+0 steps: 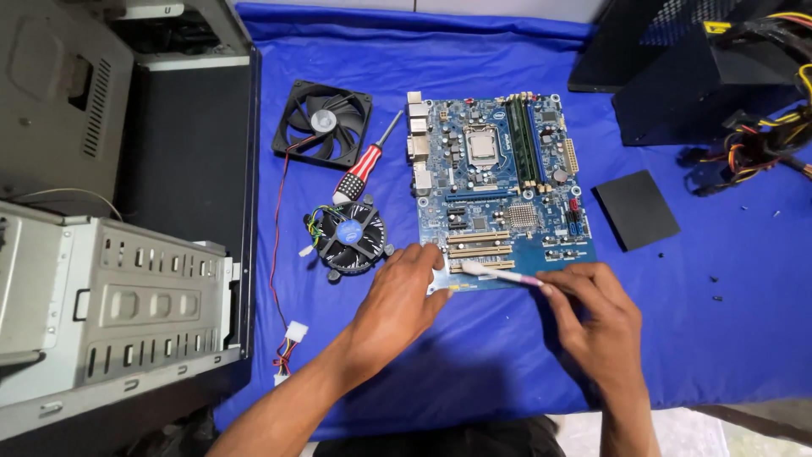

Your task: Cleaning a computer motherboard and its components using a toothbrush to remove dust from slots and ports.

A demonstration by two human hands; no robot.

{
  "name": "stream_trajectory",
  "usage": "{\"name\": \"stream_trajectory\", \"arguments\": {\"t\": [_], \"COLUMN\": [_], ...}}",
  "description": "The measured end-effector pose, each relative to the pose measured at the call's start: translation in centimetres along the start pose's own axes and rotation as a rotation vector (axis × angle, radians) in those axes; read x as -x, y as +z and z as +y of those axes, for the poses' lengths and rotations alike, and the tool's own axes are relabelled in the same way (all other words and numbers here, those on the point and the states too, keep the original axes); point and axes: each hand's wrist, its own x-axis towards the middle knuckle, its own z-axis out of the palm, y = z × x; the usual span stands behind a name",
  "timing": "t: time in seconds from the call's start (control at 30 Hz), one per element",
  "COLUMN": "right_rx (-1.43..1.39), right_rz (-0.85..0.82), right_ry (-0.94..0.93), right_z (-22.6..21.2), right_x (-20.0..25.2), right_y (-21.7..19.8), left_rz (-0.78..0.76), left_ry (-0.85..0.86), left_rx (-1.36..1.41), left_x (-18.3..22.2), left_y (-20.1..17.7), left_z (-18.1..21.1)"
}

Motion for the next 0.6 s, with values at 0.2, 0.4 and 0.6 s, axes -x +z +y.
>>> {"name": "stream_trajectory", "arguments": {"t": [0.2,0.4,0.6], "right_rx": [0.070,0.067,0.127], "right_rz": [0.054,0.065,-0.008], "right_ry": [0.030,0.066,-0.013], "right_z": [1.2,2.5,3.4], "right_x": [-0.2,-0.5,-0.8], "right_y": [-1.3,-1.5,-1.1], "left_rz": [0.029,0.034,0.091], "left_ry": [0.004,0.000,0.014], "left_rx": [-0.033,-0.046,-0.082], "left_x": [-0.3,-0.5,-0.5], "left_y": [-0.1,0.0,0.4], "left_z": [0.7,0.6,0.7]}}
